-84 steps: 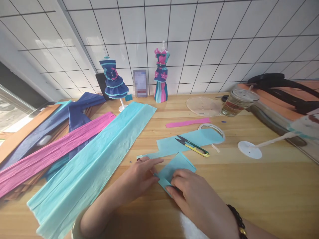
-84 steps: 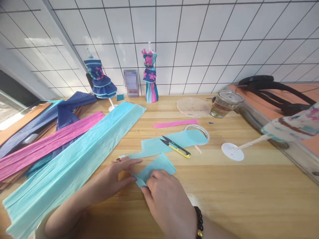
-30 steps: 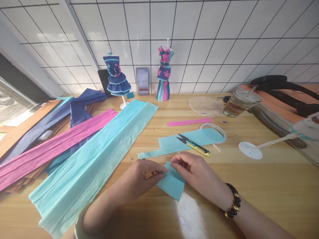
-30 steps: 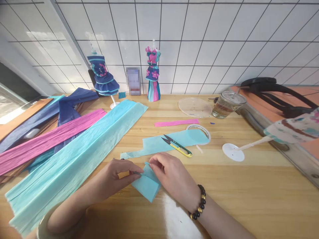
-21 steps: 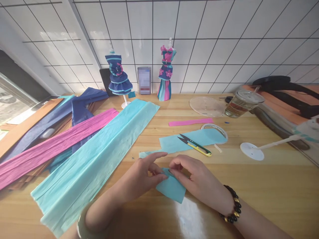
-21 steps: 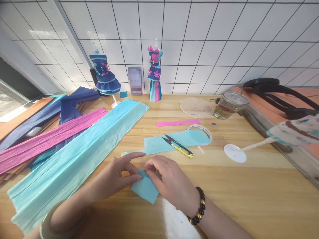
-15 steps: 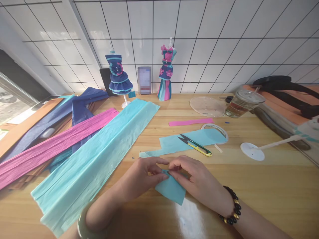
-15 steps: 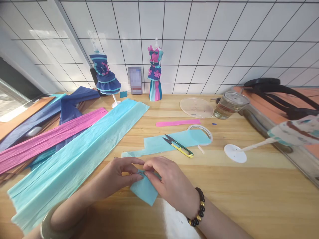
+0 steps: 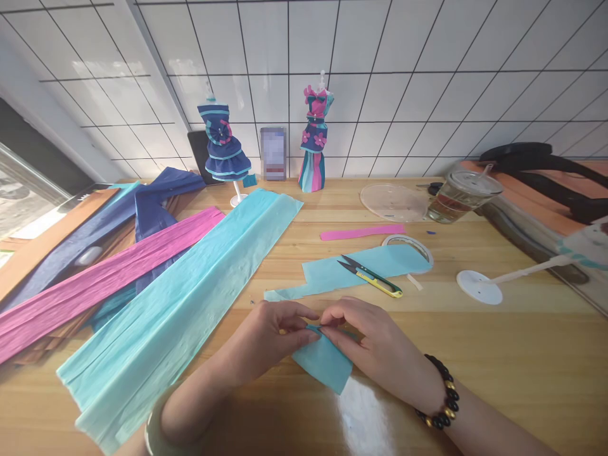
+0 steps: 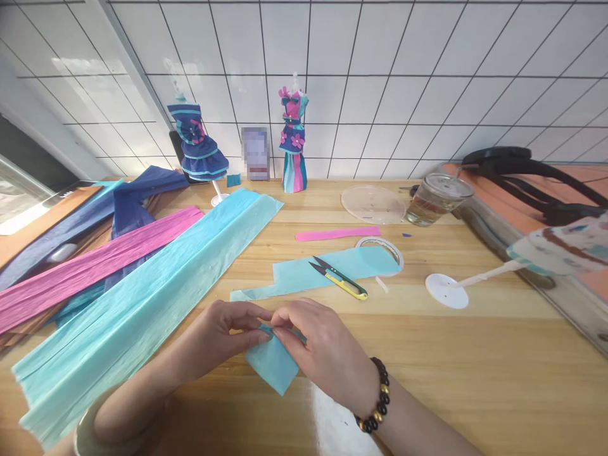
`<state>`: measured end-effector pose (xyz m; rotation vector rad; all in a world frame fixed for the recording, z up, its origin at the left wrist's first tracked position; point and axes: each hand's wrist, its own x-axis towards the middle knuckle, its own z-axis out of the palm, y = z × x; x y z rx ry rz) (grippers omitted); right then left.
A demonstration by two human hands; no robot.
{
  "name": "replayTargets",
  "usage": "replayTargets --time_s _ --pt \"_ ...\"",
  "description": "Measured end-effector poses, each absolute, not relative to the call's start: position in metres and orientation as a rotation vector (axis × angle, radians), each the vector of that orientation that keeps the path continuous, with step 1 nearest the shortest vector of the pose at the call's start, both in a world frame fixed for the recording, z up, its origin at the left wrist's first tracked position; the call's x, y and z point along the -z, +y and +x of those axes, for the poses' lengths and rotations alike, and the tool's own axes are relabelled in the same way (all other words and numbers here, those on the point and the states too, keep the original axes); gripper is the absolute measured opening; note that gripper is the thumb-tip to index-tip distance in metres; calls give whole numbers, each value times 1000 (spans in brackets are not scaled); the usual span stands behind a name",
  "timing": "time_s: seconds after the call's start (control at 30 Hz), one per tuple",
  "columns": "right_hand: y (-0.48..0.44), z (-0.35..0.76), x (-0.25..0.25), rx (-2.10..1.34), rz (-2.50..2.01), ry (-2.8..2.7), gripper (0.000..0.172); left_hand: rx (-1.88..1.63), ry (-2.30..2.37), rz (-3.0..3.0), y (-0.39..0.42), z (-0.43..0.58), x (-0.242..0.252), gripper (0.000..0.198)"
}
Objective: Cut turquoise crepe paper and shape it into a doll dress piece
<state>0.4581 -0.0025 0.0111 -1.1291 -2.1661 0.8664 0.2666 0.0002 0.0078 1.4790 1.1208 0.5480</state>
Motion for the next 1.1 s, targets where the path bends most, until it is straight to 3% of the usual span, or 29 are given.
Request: replayTargets --time_s 0.5,0.8,0.97,1.1 --pt "-2 458 -13 -889 -1110 -2180 10 -535 1120 1509 -1 265 -10 17" --pt "2 466 -18 -856 -980 -2187 22 -631 1226 1489 3 259 -14 16" --pt "2 467 -20 -856 -1050 -2149 9 -654 1215 1421 4 255 -12 18" --pt "1 468 -18 -833 -1074 -2128 12 -671 1208 1391 4 254 -12 18"
